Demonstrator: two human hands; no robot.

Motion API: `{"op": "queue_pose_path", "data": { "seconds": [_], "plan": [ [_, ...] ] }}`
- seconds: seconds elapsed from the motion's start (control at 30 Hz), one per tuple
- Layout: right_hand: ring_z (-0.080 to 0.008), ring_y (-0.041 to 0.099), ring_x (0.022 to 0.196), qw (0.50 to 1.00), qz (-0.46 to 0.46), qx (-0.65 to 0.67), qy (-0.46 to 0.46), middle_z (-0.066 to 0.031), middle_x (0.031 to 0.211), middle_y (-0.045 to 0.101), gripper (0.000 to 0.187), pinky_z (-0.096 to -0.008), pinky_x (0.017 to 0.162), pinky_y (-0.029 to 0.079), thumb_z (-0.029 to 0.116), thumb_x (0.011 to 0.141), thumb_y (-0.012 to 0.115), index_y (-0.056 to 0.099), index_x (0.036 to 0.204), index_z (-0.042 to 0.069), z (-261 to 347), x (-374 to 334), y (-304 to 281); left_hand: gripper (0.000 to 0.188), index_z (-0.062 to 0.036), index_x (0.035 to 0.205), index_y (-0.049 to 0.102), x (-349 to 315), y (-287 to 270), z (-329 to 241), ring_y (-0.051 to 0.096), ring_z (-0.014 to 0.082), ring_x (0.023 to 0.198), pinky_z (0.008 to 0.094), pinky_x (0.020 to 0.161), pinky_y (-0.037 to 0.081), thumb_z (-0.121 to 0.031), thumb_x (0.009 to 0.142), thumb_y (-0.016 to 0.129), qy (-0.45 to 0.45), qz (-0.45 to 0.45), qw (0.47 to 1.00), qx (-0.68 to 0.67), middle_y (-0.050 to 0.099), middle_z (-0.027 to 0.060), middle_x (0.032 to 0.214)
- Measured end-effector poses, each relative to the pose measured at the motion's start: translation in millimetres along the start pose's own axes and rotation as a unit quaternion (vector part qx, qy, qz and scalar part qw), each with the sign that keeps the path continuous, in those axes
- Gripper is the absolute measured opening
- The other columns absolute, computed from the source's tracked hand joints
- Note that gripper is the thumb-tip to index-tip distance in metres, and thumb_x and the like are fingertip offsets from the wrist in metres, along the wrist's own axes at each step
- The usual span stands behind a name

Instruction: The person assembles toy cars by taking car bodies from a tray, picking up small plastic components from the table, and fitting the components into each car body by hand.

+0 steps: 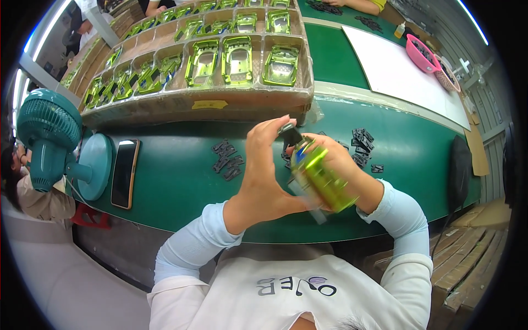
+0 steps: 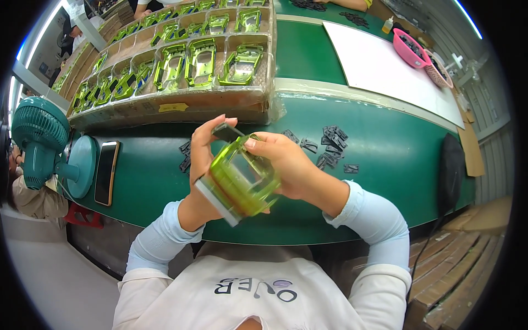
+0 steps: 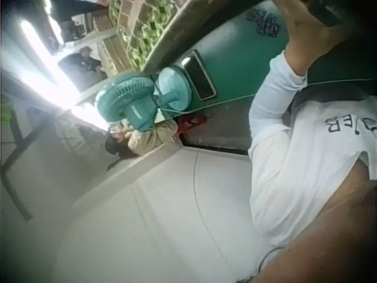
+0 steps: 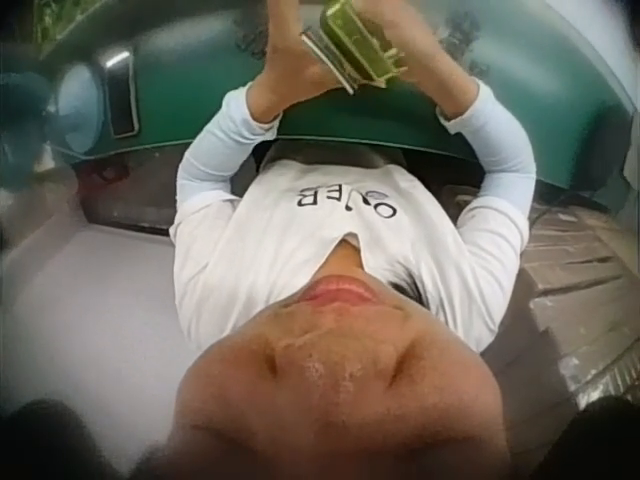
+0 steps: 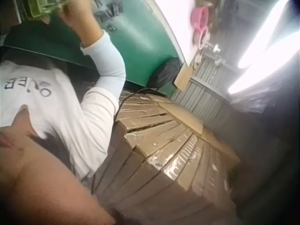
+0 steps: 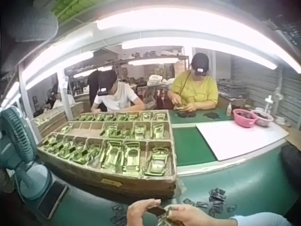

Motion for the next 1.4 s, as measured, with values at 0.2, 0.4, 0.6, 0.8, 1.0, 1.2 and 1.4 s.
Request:
{"op": "queue_pose_path", "data": {
  "seconds": [0.2,0.4,0.6,0.8,1.0,1.2,1.4],
  "plan": [
    [-0.0099,0.054,0.06,0.995,-0.092,-0.026,0.002,-0.0035,0.079,0.055,0.016,-0.0226,0.046,0.044,0.02,0.088,0.046,0.05,0.092,0.005,-4.8,4.4,-21.0,0.069,0.0006,0.108,0.047,-0.1,-6.8,-24.3,0.047,0.0249,0.099,0.0349,0.084,0.039,-0.032,0.057,0.079,0.131,-0.023,0.983,0.13,0.037,0.0144,0.12],
    [-0.008,0.045,0.043,0.984,-0.116,-0.093,-0.1,-0.0041,0.071,0.055,0.017,-0.0191,0.032,0.033,0.021,0.088,0.046,0.05,0.092,0.005,39.1,-3.0,-32.5,0.082,-0.0002,0.122,0.035,3.9,-29.5,-1.7,0.048,0.0276,0.1,0.0335,0.083,0.04,-0.02,0.055,0.08,0.051,-0.072,0.994,-0.058,0.045,0.0158,0.114],
    [-0.0094,0.051,0.049,0.943,-0.1,-0.235,-0.212,-0.0059,0.075,0.055,0.029,-0.0189,0.037,0.039,0.023,0.088,0.044,0.046,0.107,0.002,82.7,-23.0,-21.2,0.068,-0.0009,0.115,0.045,22.4,-31.1,0.8,0.055,0.0288,0.09,0.0347,0.079,0.043,-0.018,0.058,0.076,-0.043,0.087,0.986,0.138,0.055,0.0166,0.101],
    [-0.0102,0.053,0.075,0.85,-0.072,-0.38,-0.357,-0.008,0.091,0.056,0.044,-0.0206,0.058,0.044,0.023,0.084,0.056,0.04,0.119,0.002,113.1,-53.6,7.9,0.058,0.0032,0.103,0.053,102.7,-141.8,34.7,0.058,0.0205,0.08,0.0287,0.071,0.045,-0.031,0.061,0.075,-0.049,-0.105,0.955,0.273,0.059,0.016,0.09],
    [-0.0084,0.053,0.067,0.856,-0.082,-0.376,-0.346,-0.0081,0.085,0.057,0.038,-0.0196,0.059,0.043,0.003,0.078,0.055,0.043,0.114,0.001,113.3,-53.6,8.4,0.06,0.0029,0.101,0.053,161.0,-239.4,183.9,0.057,0.033,0.09,0.0371,0.076,0.044,-0.039,0.061,0.072,-0.241,-0.075,0.826,0.504,0.058,0.0238,0.095],
    [-0.0076,0.053,0.066,0.841,-0.151,-0.392,-0.342,-0.0081,0.083,0.057,0.036,-0.0189,0.059,0.043,0.002,0.076,0.056,0.045,0.111,0.0,124.2,-56.1,-14.1,0.061,0.0019,0.106,0.05,162.3,-243.9,253.3,0.055,0.0347,0.094,0.0403,0.079,0.044,-0.047,0.071,0.061,-0.197,-0.053,0.788,0.581,0.056,0.0217,0.104],
    [-0.0093,0.054,0.066,0.839,-0.195,-0.387,-0.329,-0.0086,0.082,0.057,0.033,-0.0195,0.058,0.044,0.004,0.077,0.056,0.046,0.108,0.0,127.6,-49.8,-31.4,0.048,-0.0067,0.1,0.059,188.7,-295.9,306.8,0.056,0.0335,0.089,0.0435,0.077,0.043,-0.049,0.08,0.047,-0.269,0.107,0.795,0.534,0.057,0.0158,0.105]
  ]
}}
Point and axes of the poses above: each hand's wrist, its own x-axis towards the middle knuckle, its own y-axis out of the palm, z = x × y, the point moved 10 cm from there along x, towards the middle knuckle
